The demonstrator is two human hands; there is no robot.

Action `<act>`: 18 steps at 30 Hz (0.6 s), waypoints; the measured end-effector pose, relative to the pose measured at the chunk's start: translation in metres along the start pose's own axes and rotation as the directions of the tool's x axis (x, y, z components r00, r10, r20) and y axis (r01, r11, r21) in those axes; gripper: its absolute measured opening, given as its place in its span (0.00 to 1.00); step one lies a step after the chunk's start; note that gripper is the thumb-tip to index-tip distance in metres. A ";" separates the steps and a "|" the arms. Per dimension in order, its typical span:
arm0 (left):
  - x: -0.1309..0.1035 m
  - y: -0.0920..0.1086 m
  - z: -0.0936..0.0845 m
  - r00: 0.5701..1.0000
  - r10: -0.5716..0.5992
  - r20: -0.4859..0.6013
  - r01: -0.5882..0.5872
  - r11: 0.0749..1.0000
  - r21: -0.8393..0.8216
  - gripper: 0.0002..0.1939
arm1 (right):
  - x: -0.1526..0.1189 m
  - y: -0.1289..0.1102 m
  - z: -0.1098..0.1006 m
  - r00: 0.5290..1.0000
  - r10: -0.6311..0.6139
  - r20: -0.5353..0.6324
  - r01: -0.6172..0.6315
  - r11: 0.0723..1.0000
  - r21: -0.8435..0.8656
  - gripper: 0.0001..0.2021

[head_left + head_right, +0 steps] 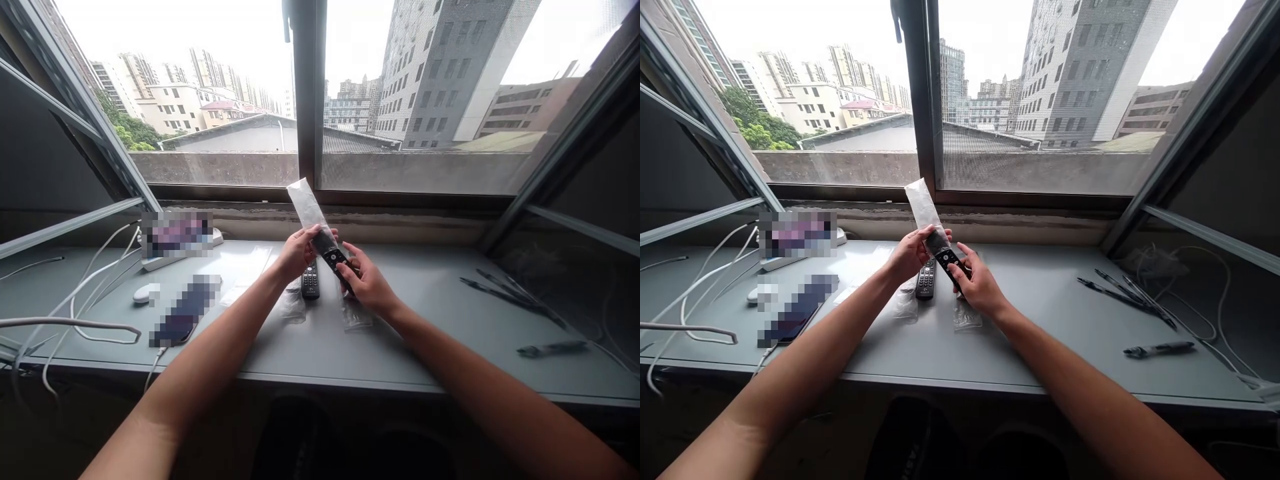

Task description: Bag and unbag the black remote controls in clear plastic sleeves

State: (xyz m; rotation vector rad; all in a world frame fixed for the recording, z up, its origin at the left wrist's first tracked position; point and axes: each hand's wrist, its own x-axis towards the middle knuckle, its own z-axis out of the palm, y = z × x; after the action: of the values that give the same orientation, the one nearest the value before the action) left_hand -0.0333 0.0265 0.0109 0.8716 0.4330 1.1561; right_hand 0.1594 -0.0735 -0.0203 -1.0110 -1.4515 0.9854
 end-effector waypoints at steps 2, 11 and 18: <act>-0.001 -0.001 0.001 0.999 -0.031 0.023 0.031 1.000 0.003 0.13 | 0.001 0.001 0.000 1.000 -0.014 -0.014 0.014 1.000 -0.003 0.39; -0.009 -0.005 0.004 0.986 -0.097 0.135 0.084 0.992 0.095 0.16 | 0.003 0.006 0.001 0.998 -0.050 -0.043 0.051 0.998 0.025 0.35; 0.002 0.001 -0.004 0.995 0.091 0.033 -0.095 0.987 0.130 0.16 | 0.001 -0.005 -0.001 0.996 0.091 0.021 -0.091 0.996 0.015 0.26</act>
State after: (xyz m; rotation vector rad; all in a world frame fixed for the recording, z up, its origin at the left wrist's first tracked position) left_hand -0.0362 0.0296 0.0097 1.0301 0.4541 1.2101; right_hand 0.1600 -0.0743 -0.0149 -1.0661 -1.4221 1.0739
